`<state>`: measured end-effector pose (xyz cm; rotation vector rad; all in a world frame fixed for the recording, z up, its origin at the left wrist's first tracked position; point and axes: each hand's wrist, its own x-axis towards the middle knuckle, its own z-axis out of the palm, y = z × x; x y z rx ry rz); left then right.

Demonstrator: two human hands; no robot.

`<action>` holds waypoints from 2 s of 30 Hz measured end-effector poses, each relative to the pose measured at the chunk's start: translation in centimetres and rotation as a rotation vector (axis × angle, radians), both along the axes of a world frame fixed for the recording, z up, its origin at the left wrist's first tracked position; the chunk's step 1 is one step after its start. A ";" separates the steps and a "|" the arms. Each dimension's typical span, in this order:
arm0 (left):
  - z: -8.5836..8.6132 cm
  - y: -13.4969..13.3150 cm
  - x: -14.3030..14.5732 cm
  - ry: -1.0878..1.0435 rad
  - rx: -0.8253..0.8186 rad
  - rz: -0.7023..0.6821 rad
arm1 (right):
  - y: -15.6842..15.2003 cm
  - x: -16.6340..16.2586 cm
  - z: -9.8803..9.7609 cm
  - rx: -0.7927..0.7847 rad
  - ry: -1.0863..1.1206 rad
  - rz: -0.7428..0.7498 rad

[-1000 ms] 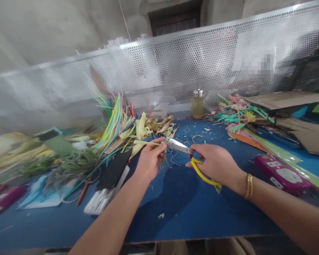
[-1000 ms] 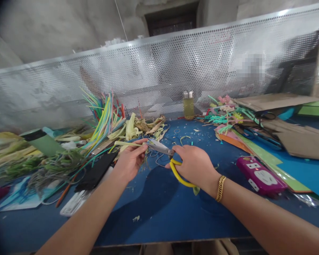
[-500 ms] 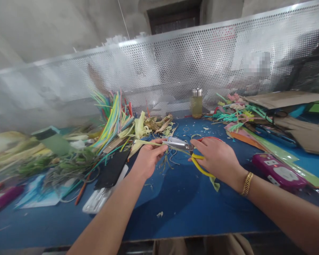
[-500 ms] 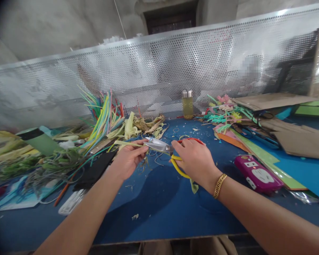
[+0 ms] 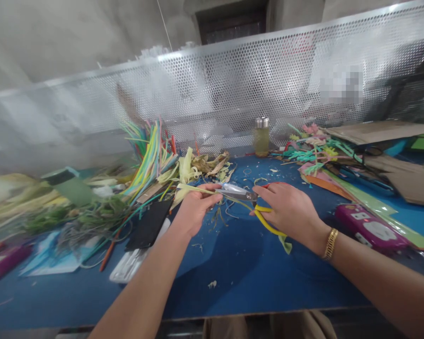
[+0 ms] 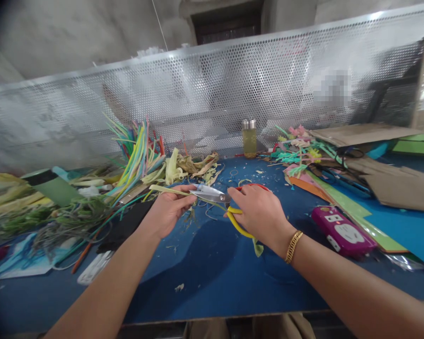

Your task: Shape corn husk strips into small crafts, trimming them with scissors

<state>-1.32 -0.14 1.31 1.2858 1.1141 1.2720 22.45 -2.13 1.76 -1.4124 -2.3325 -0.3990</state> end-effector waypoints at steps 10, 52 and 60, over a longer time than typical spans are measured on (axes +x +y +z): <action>0.8 -0.3 0.1 0.042 -0.029 0.030 | 0.2 0.3 -0.3 0.053 -0.015 0.016; 1.1 0.1 -0.3 -0.177 -0.009 0.132 | 0.7 1.2 -0.4 0.251 0.029 0.023; 1.0 0.2 -0.2 -0.193 -0.001 0.157 | 0.6 0.9 -0.5 0.264 -0.006 0.022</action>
